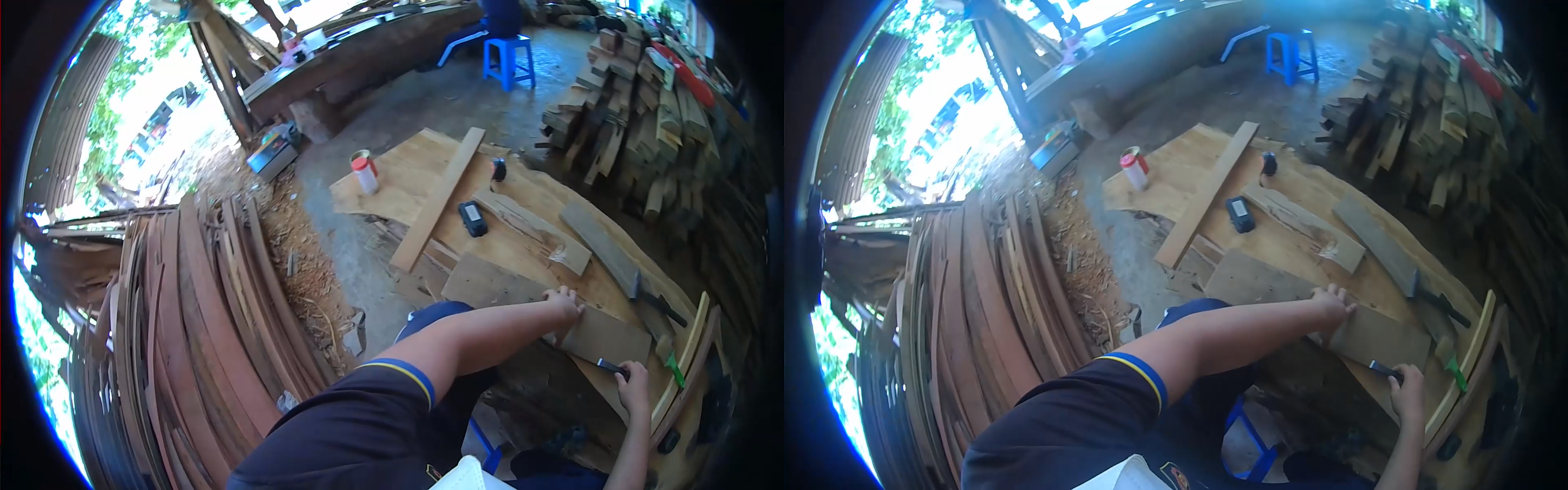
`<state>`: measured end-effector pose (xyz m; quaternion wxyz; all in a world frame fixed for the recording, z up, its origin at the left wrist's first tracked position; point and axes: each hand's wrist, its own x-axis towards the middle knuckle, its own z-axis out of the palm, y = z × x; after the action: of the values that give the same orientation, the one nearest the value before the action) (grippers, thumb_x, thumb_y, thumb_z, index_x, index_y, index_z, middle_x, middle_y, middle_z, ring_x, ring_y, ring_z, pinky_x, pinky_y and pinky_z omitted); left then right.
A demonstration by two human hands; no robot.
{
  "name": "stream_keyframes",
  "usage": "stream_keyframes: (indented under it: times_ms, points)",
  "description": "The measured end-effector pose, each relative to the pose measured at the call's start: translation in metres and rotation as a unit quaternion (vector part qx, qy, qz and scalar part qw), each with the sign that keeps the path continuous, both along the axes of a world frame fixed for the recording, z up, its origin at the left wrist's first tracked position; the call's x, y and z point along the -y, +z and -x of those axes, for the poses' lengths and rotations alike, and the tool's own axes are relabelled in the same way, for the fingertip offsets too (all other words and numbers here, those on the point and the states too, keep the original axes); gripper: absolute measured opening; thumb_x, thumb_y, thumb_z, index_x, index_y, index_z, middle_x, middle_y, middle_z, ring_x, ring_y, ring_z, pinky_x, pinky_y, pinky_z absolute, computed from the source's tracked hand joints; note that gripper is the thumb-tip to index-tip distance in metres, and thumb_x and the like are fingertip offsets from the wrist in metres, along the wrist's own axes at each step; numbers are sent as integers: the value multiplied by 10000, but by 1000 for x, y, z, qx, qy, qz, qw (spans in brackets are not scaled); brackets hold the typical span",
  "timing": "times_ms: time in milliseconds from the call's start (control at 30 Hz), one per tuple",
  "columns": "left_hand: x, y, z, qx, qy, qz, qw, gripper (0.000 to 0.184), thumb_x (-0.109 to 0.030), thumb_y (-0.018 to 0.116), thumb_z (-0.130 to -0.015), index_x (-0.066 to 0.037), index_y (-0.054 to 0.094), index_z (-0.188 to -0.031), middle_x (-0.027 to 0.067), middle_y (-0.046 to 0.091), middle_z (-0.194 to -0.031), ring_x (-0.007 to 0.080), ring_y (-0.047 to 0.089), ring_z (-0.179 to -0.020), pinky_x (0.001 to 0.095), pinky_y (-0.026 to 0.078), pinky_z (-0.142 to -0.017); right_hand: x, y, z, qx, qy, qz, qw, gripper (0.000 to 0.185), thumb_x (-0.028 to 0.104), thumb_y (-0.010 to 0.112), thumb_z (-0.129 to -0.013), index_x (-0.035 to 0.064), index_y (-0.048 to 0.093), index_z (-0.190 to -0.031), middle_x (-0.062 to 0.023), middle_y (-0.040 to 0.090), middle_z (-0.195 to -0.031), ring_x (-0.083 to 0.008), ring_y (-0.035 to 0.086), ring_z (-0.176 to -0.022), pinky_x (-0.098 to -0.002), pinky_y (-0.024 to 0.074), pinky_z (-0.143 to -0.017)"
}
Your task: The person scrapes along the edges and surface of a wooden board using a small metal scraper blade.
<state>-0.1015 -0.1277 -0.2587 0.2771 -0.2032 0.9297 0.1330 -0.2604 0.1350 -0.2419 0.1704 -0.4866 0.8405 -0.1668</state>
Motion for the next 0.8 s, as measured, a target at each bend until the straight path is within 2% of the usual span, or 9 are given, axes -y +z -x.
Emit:
stream_keyframes:
  times_ms: [133, 233, 333, 433, 533, 633, 733, 767, 800]
  points:
    - [-6, -6, 8, 29, -5, 31, 999, 1369, -492, 985, -481, -251, 244, -1607, 159, 331, -1548, 384, 368, -1387, 556, 456, -1012, -6, -8, 4, -23, -41, -33, 998, 165, 38, 708, -848, -27, 612, -967, -237, 646, -985, -431, 618, -967, -481, 484, -852]
    - [-9, -10, 18, 60, 2, 37, 998, 1334, -468, 991, -469, -244, 292, -1583, 154, 361, -1514, 389, 383, -1374, 543, 478, -989, -7, -12, 5, -14, -41, -27, 999, 152, 32, 691, -865, -37, 580, -943, -247, 635, -897, -435, 621, -877, -480, 485, -806]
    - [-14, -11, 25, 80, 34, 12, 996, 1299, -464, 992, -461, -201, 336, -1551, 149, 402, -1470, 384, 414, -1351, 542, 488, -979, -9, -13, 1, -29, -34, -42, 998, 156, 29, 684, -877, -48, 567, -945, -255, 633, -867, -447, 625, -842, -474, 489, -766]
    - [-18, -11, 23, 66, 18, 29, 997, 1264, -472, 988, -471, -155, 366, -1524, 158, 434, -1448, 395, 446, -1324, 558, 485, -985, -11, -13, -4, -31, -22, -58, 998, 148, 31, 673, -890, -49, 559, -940, -253, 624, -854, -436, 620, -811, -470, 483, -736]
    - [-18, -9, 20, 51, -5, 43, 998, 1158, -523, 968, -525, -165, 446, -1494, 118, 435, -1469, 348, 446, -1341, 534, 502, -997, -5, 2, -17, -10, -18, -9, 1000, 119, 23, 648, -909, -40, 565, -966, -240, 622, -839, -419, 612, -774, -473, 476, -716]
    - [-14, -8, 17, 47, -12, 43, 998, 1145, -536, 955, -547, -169, 438, -1501, 112, 438, -1480, 333, 445, -1349, 553, 488, -1012, 14, 36, -35, 25, -102, 34, 994, 99, 35, 606, -943, -37, 583, -1007, -232, 647, -922, -397, 657, -878, -456, 485, -749]
    - [-12, -7, 10, 22, -15, 41, 999, 1116, -523, 949, -571, -172, 441, -1501, 112, 436, -1491, 334, 446, -1352, 578, 470, -1026, 9, 27, -41, -27, -82, 38, 996, 114, 41, 590, -949, -28, 590, -1040, -223, 644, -962, -390, 642, -907, -458, 483, -771]
    - [-10, -6, 8, 18, -14, 34, 999, 1111, -523, 946, -578, -173, 440, -1503, 110, 434, -1494, 336, 445, -1354, 584, 467, -1026, -3, 3, -25, -100, -20, -10, 995, 130, 35, 593, -940, -22, 599, -1056, -212, 638, -981, -382, 629, -933, -461, 482, -801]
    - [-9, -7, 7, 13, -15, 27, 999, 1106, -523, 943, -584, -174, 438, -1504, 109, 431, -1497, 338, 444, -1356, 590, 463, -1027, -10, -2, -22, -106, -4, -45, 993, 129, 34, 593, -939, -22, 599, -1055, -212, 636, -982, -383, 627, -936, -463, 482, -808]
